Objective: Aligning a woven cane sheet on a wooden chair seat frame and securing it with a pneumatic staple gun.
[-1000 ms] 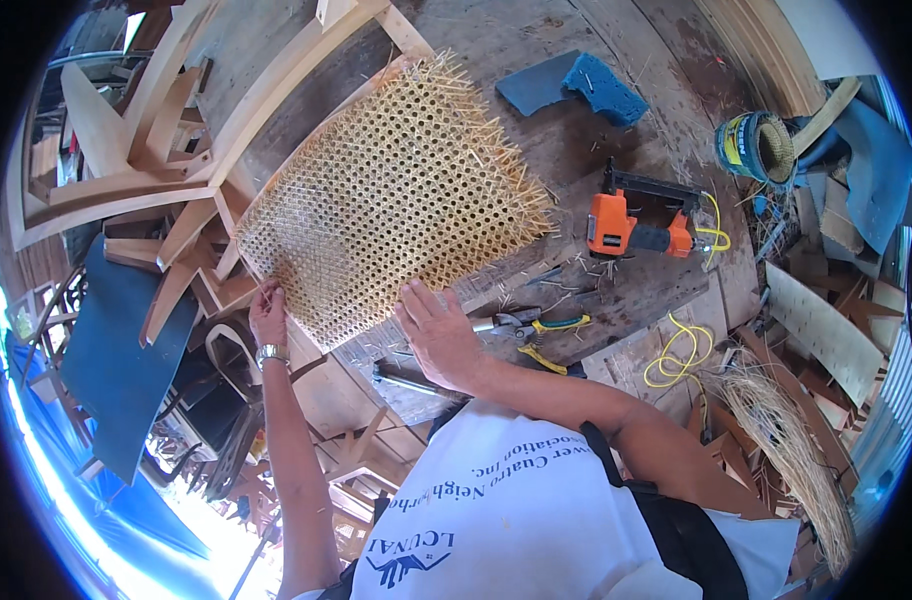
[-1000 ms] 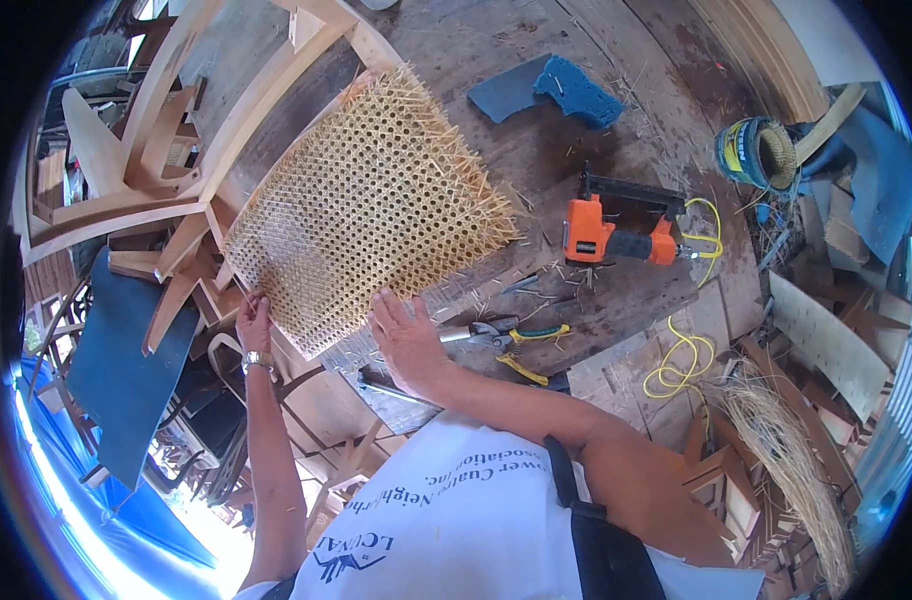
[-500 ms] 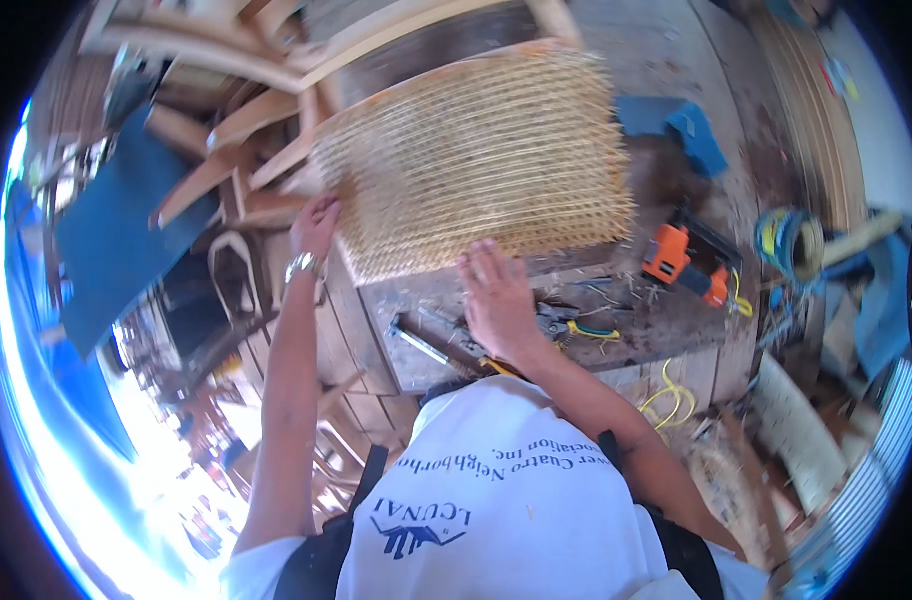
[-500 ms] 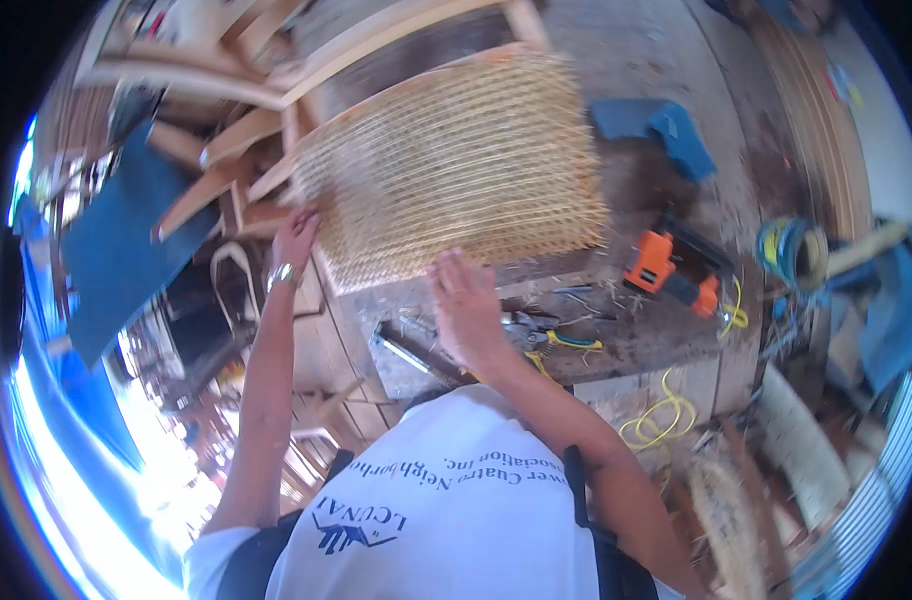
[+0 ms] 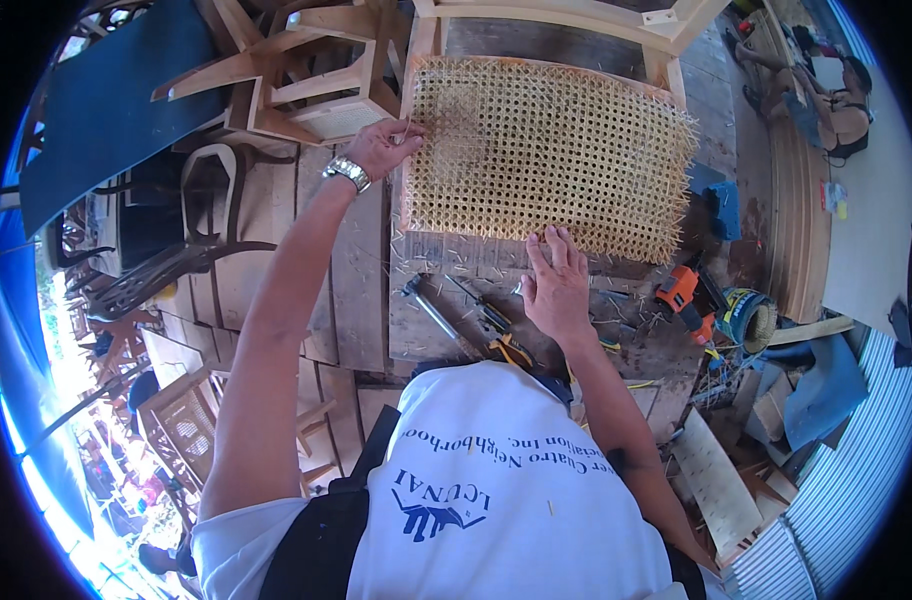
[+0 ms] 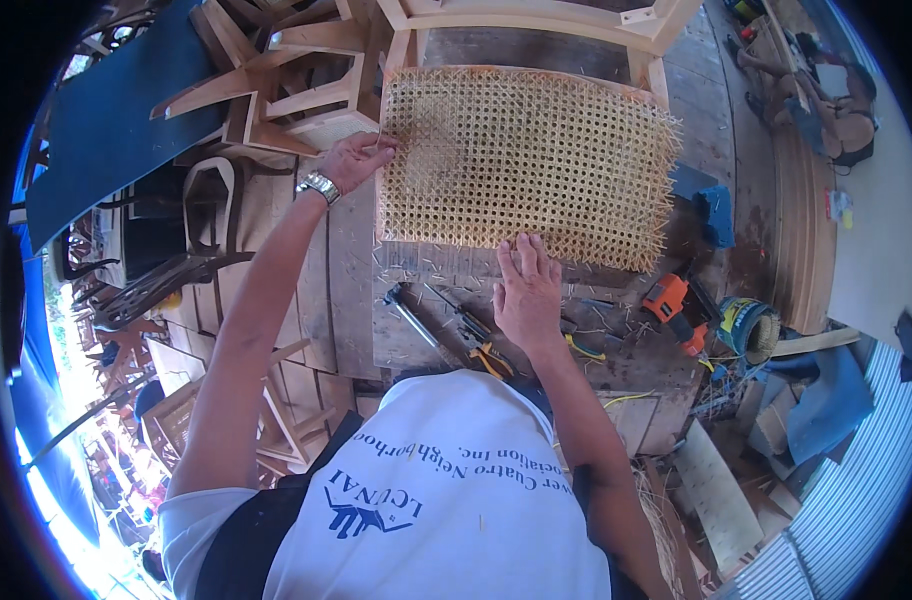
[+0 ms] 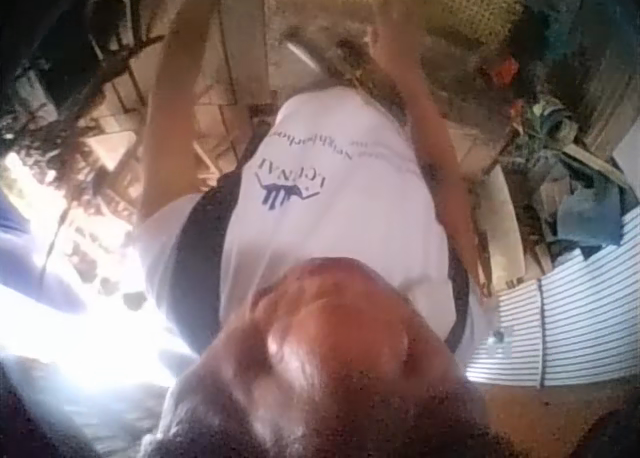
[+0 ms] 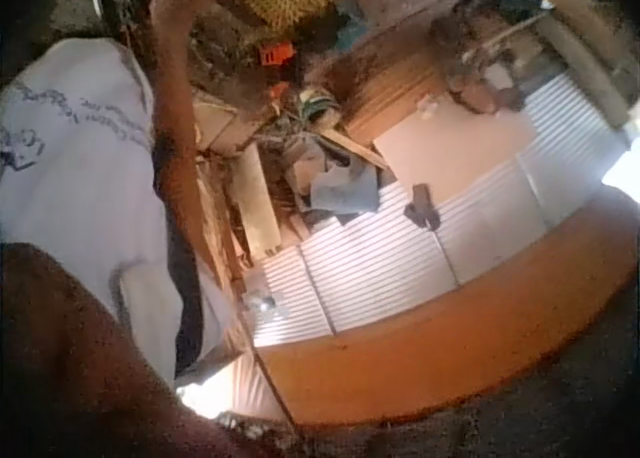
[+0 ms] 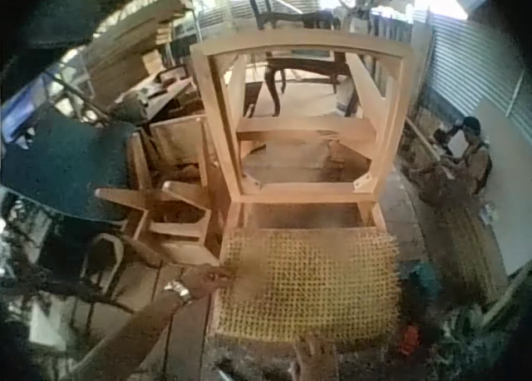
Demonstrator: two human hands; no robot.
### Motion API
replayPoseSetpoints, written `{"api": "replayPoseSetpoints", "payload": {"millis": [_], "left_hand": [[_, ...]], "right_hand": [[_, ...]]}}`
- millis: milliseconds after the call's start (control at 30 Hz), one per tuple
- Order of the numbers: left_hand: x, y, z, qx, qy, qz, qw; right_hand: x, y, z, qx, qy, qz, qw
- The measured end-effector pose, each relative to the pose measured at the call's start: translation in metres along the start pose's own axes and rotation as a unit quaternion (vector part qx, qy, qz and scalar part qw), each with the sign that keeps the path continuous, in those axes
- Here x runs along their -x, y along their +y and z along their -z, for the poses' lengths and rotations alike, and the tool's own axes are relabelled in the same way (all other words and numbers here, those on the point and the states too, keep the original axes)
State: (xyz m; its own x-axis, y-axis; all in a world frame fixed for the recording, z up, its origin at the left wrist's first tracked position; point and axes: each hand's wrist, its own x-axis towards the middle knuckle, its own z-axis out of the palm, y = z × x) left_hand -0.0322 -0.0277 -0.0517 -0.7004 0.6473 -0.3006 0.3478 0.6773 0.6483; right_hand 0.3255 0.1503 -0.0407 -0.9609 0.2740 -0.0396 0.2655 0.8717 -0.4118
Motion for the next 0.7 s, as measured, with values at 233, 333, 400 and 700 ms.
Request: {"api": "replayPoseSetpoints", "payload": {"millis": [233, 333, 400, 700], "left_hand": [[0.003, 0.011, 0.017, -0.080, -0.089, -0.005, 0.993], [0.007, 0.022, 0.018, -0.111, -0.075, -0.007, 0.991], [0.009, 0.010, 0.005, -0.130, -0.044, -0.024, 0.990], [0.018, 0.018, -0.009, -0.132, -0.031, -0.001, 0.991]], "right_hand": [[-0.003, -0.002, 0.003, 0.015, 0.000, -0.003, 1.000], [-0.005, -0.004, 0.008, 0.018, -0.012, -0.010, 1.000], [-0.004, -0.004, 0.007, 0.022, -0.013, -0.009, 1.000], [-0.002, -0.001, 0.003, 0.011, 0.009, -0.016, 1.000]]}}
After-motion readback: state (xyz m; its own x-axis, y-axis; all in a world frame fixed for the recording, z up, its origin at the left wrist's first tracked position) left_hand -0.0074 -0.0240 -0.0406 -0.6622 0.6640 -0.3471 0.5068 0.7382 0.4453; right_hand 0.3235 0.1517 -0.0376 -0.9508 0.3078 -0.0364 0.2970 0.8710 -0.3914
